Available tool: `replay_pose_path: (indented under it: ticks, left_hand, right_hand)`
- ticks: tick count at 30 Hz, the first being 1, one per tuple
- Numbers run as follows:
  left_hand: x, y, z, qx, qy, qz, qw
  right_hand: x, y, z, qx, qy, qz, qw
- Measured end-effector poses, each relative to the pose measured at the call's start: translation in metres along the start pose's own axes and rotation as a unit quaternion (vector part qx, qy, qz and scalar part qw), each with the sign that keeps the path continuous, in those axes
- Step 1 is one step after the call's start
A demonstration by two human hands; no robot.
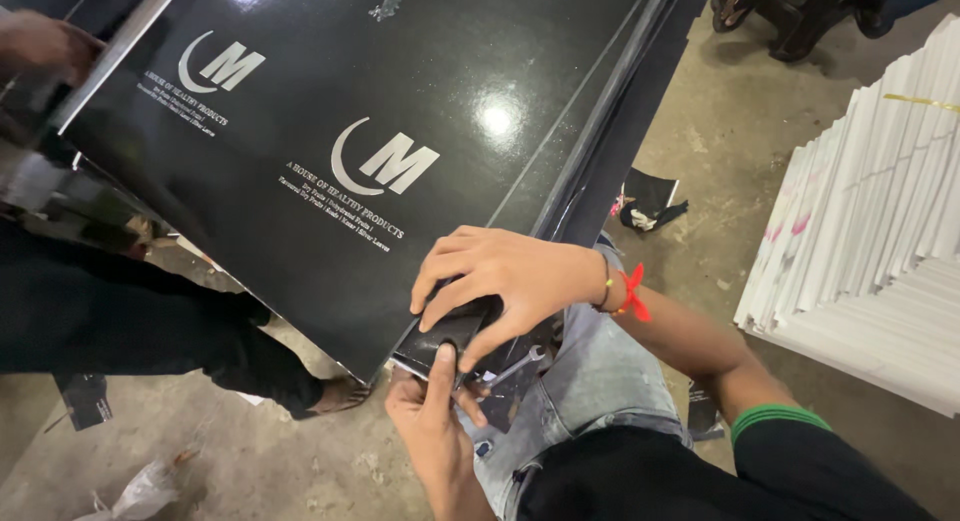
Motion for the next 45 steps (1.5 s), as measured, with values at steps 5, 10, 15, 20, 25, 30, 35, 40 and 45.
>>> replay_pose_path:
  ticks: [5, 10, 15, 20, 25, 30, 35, 40, 45]
  left_hand:
    - [0.0, 0.003, 0.002, 0.026, 0.034, -0.005, 0.999]
    - [0.001, -0.003, -0.007, 0.017, 0.022, -0.003, 1.0]
    - [-0.001, -0.007, -0.011, -0.022, -0.003, 0.004, 1.0]
    - [0.001, -0.002, -0.007, -0.013, -0.003, -0.005, 1.0]
    - [0.003, -0.003, -0.003, -0.006, 0.018, -0.023, 1.0]
    - [0.006, -0.007, -0.005, -0.006, 0.003, -0.025, 1.0]
    - [0.006, -0.012, -0.009, -0.016, -0.003, -0.035, 0.999]
    - [0.006, -0.013, -0.009, -0.044, 0.006, -0.034, 0.998]
    - [0.006, -0.007, 0.0, -0.031, -0.011, -0.033, 0.999]
  right_hand:
    - [-0.003, 0.008, -0.001, 0.025, -0.002, 0.013, 1.0]
    - [-0.008, 0.011, -0.001, 0.015, 0.046, 0.031, 0.998]
    - [-0.013, 0.014, -0.001, 0.006, 0.091, 0.046, 0.995]
    - [-0.013, 0.015, 0.002, 0.038, 0.12, 0.095, 0.987]
    - [-0.013, 0.01, -0.003, 0.035, 0.123, 0.069, 0.989]
    - [-0.013, 0.009, -0.001, 0.009, 0.107, 0.045, 0.993]
    - [-0.014, 0.011, 0.002, 0.005, 0.101, 0.042, 0.994]
    - [-0.013, 0.011, 0.002, 0.005, 0.092, 0.045, 0.995]
    - [-0.007, 0.007, 0.001, -0.019, 0.083, 0.049, 0.995]
Point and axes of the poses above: each hand's wrist, its own x-axis towards the middle knuckle, its own z-axis out of the palm, y = z × x, the point moved 7 cm from there along x, towards the middle knuckle, and after that the axes turned 11 degrees about -x, right-handed, at the moved point
